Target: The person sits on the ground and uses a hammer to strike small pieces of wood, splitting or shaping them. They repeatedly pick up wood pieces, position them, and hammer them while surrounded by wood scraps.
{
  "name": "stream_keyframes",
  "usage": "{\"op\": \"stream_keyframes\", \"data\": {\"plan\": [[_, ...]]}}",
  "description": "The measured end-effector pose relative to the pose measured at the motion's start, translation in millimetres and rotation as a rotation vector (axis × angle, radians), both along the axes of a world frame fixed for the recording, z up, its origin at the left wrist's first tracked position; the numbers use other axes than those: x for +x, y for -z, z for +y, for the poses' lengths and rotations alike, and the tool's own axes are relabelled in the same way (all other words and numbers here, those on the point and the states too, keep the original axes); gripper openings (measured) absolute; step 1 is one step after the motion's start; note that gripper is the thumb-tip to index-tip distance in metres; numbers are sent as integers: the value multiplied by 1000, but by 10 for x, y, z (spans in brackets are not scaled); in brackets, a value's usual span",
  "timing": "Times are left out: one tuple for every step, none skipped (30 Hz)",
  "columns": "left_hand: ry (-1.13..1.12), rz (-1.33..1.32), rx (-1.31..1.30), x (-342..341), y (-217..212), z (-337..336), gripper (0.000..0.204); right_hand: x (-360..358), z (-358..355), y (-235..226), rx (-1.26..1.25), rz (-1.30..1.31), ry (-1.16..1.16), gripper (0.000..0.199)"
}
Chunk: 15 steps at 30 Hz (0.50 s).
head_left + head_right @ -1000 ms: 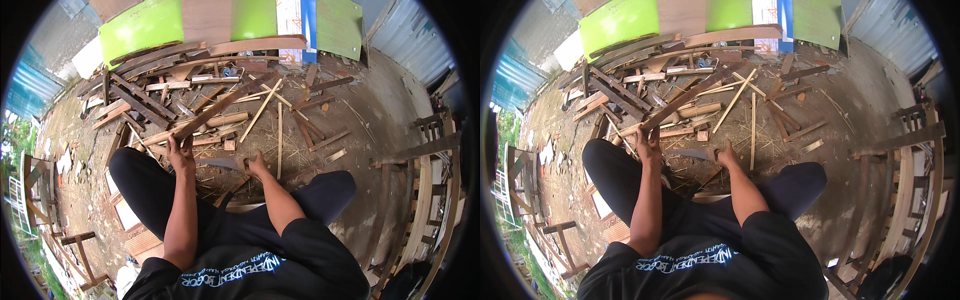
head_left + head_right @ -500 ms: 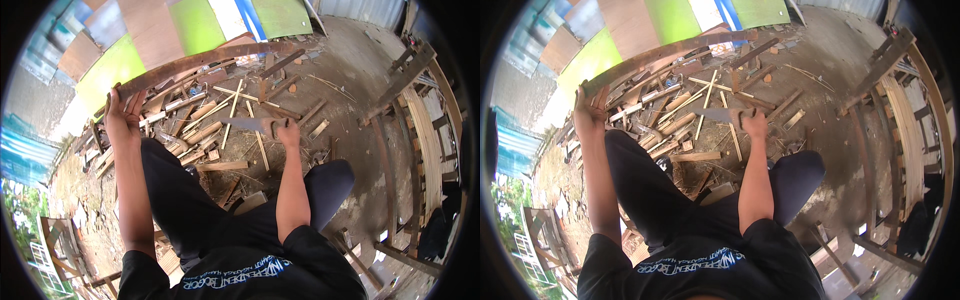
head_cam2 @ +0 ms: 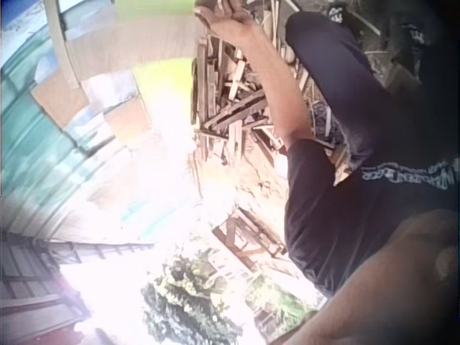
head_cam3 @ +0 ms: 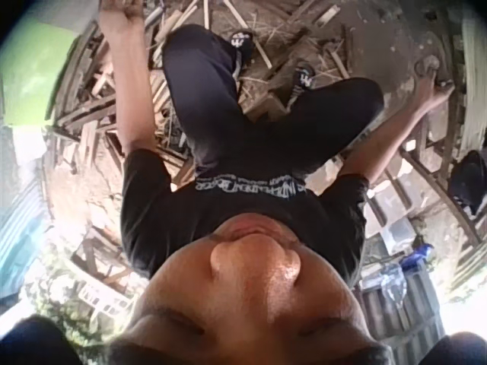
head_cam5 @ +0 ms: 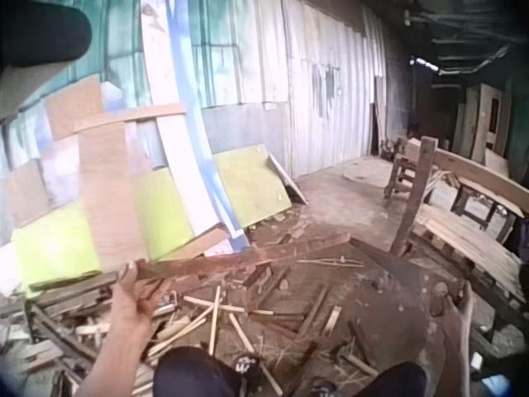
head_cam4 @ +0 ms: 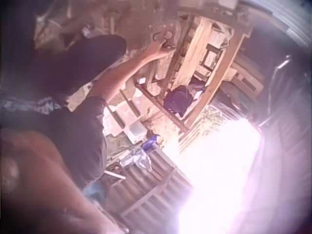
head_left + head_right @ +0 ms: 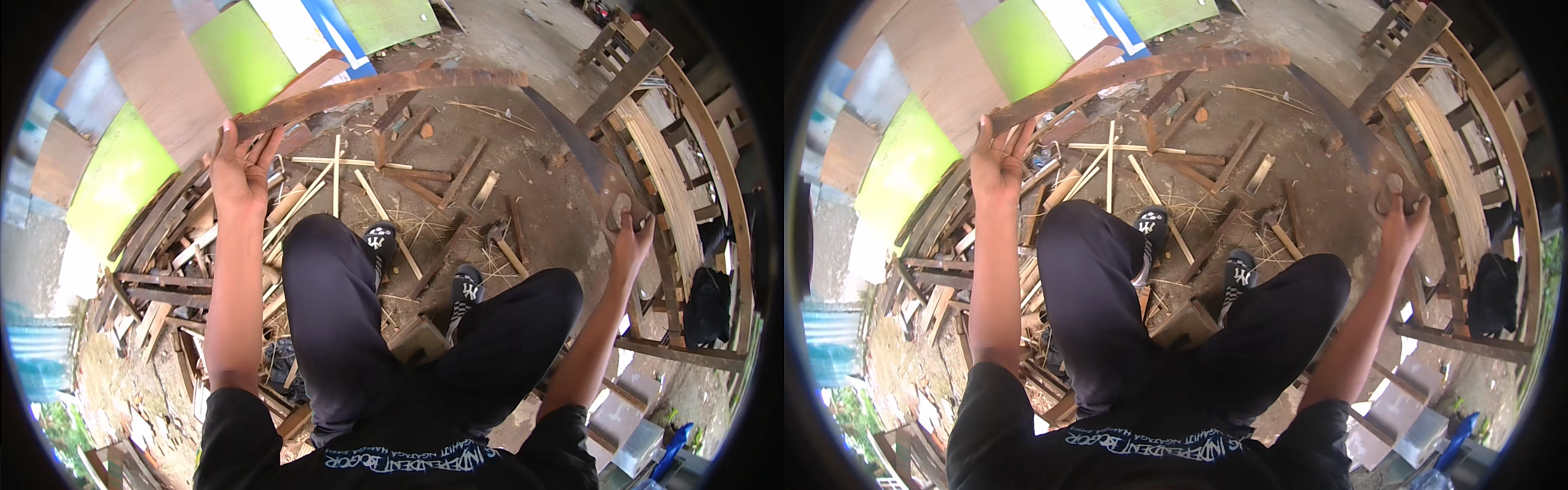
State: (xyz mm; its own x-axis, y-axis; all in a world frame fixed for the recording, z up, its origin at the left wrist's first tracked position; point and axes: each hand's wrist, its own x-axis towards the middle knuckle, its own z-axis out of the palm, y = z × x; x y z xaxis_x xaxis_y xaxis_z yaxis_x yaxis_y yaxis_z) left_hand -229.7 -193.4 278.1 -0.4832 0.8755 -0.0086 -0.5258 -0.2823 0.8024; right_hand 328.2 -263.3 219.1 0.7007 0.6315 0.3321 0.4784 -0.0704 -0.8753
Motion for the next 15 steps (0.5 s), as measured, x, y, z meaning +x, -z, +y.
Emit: {"op": "stream_keyframes", "data": {"plan": [[71,-18,-20,-29,144,158,43,209,-21,80,1,-2,33,55],[105,-29,-52,18,291,311,43,395,-17,218,0,-2,64,55],[139,-35,-87,99,424,442,43,517,-23,408,-53,8,174,47],[172,-43,-124,169,566,565,43,645,-49,634,-107,67,160,45],[225,-52,-166,195,653,669,43,754,-39,921,-153,140,138,42],[260,-31,-175,287,811,757,42,871,-67,1196,-205,193,127,40],[275,-36,-229,360,950,849,42,943,-83,1552,-240,304,165,35],[293,-47,-276,434,1094,956,42,1024,-59,1872,-266,409,204,31],[329,-33,-277,499,1208,1048,42,1042,-1,2231,-314,411,258,29],[367,-24,-299,568,1438,1105,42,1034,12,2600,-382,408,319,27],[399,6,-326,600,1631,1146,42,942,57,2971,-425,440,327,27],[414,23,-356,621,1815,1184,43,826,95,3286,-468,470,337,28],[429,33,-384,669,2005,1218,45,740,127,3499,-509,494,347,28],[444,41,-409,728,2191,1257,46,689,127,3655,-518,505,329,30],[460,52,-419,784,2345,1290,49,643,155,3777,-522,515,300,31]]}}
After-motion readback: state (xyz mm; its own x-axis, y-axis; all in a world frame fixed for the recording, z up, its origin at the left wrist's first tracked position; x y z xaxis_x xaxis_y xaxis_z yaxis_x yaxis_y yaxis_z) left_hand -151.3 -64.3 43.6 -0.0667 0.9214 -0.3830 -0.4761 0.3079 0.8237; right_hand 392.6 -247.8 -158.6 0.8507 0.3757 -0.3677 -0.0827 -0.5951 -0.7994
